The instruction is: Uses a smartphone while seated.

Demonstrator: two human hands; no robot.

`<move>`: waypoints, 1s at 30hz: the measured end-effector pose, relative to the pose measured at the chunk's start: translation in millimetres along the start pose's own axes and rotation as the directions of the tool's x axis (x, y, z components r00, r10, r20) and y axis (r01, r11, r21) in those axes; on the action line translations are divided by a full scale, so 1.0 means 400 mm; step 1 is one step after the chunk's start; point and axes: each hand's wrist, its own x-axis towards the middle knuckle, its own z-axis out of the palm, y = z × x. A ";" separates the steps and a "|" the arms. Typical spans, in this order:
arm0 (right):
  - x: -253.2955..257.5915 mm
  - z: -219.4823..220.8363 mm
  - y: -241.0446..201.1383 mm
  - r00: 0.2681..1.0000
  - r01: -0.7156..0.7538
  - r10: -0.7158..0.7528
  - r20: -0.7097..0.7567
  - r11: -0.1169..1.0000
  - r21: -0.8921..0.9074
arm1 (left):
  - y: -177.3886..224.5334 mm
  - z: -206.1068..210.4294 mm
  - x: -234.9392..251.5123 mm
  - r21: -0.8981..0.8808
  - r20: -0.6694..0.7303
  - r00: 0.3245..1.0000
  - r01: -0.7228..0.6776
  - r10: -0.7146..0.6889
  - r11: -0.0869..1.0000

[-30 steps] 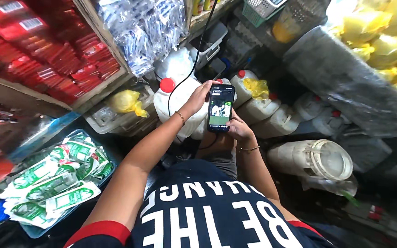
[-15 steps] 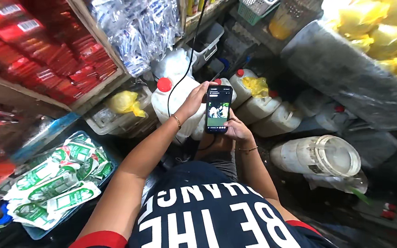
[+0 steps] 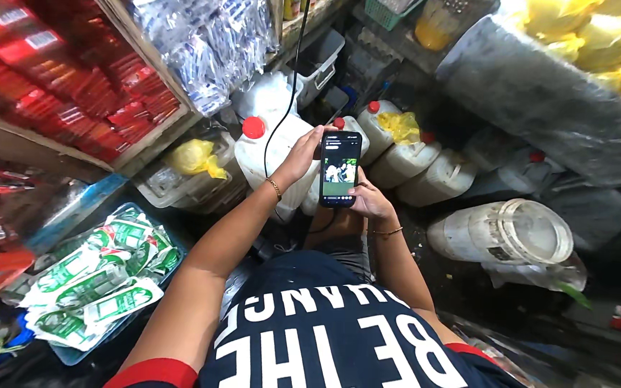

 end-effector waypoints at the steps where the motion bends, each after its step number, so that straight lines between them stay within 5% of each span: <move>1: -0.003 0.002 0.002 1.000 0.002 -0.002 -0.007 1.000 -0.006 | -0.001 0.002 -0.003 0.000 0.004 1.000 -0.001 0.001 1.000; 30: -0.036 0.033 0.022 0.997 -0.021 0.025 -0.069 0.998 0.058 | -0.012 0.013 -0.036 0.003 0.006 1.000 0.016 -0.016 1.000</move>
